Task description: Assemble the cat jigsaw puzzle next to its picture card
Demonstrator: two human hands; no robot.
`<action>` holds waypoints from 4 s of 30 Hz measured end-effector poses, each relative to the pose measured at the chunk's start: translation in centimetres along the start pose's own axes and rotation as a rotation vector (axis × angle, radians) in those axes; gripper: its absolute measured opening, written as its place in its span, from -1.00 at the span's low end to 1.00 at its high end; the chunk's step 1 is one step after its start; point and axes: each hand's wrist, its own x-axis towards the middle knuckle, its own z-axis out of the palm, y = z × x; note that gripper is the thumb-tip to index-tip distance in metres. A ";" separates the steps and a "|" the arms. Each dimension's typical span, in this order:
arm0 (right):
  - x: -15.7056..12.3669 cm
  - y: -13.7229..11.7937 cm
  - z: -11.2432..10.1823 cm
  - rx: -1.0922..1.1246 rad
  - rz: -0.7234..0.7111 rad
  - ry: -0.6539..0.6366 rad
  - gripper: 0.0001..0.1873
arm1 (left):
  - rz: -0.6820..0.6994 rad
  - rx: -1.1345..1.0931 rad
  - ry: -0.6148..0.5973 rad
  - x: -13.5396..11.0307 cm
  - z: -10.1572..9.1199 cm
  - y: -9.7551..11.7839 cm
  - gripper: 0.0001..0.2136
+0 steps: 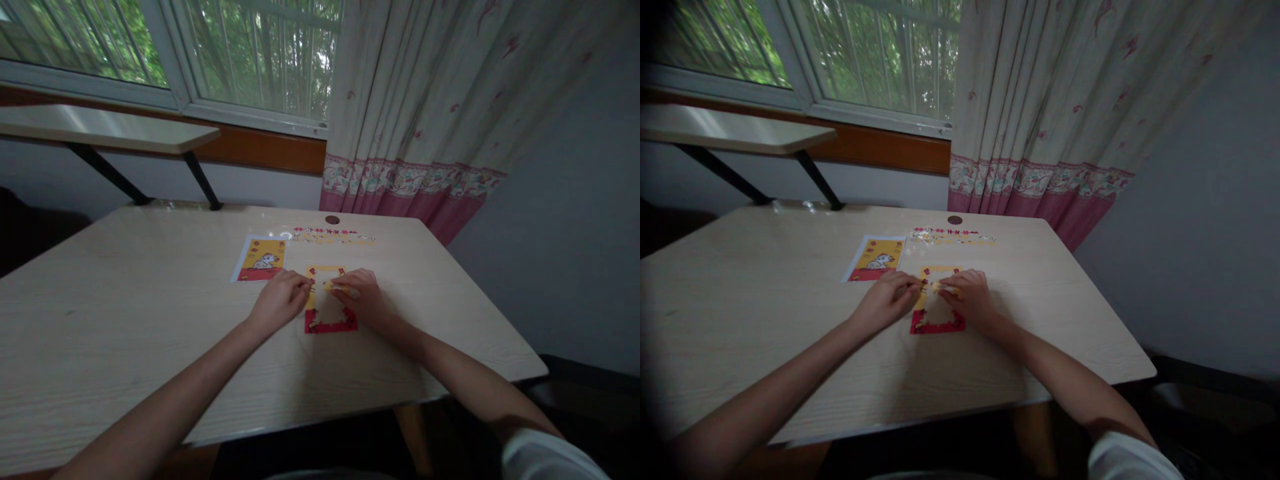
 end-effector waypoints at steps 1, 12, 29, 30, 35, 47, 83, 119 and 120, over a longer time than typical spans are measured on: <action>0.1 0.2 0.1 0.003 0.017 -0.010 -0.81 | 0.030 0.066 -0.001 0.0 -0.1 -0.2 -0.79; 3.9 2.7 0.8 -0.084 0.163 -0.308 -0.81 | 0.143 0.321 -0.072 0.2 0.3 -0.9 -0.72; 4.6 1.7 2.6 -0.146 0.181 -0.315 -0.77 | 0.123 0.302 -0.137 -0.1 0.8 -1.4 -0.69; 4.6 1.7 2.6 -0.145 0.184 -0.317 -0.76 | 0.125 0.305 -0.140 -0.1 0.8 -1.5 -0.68; 4.6 1.7 2.7 -0.139 0.181 -0.309 -0.76 | 0.118 0.291 -0.124 -0.1 0.8 -1.5 -0.69; 4.6 1.4 2.7 -0.190 0.043 -0.353 -0.79 | 0.121 0.277 -0.116 -0.1 0.8 -1.4 -0.69; 4.6 0.5 2.8 -0.432 -0.147 -0.393 -0.75 | 0.105 0.313 -0.152 0.1 0.8 -1.1 -0.68; 5.0 2.5 2.3 -0.223 -0.035 -0.337 -0.75 | 0.111 0.339 -0.146 0.0 0.8 -1.1 -0.69; 5.0 2.6 2.2 -0.223 -0.042 -0.345 -0.75 | 0.113 0.338 -0.145 0.0 0.8 -1.1 -0.69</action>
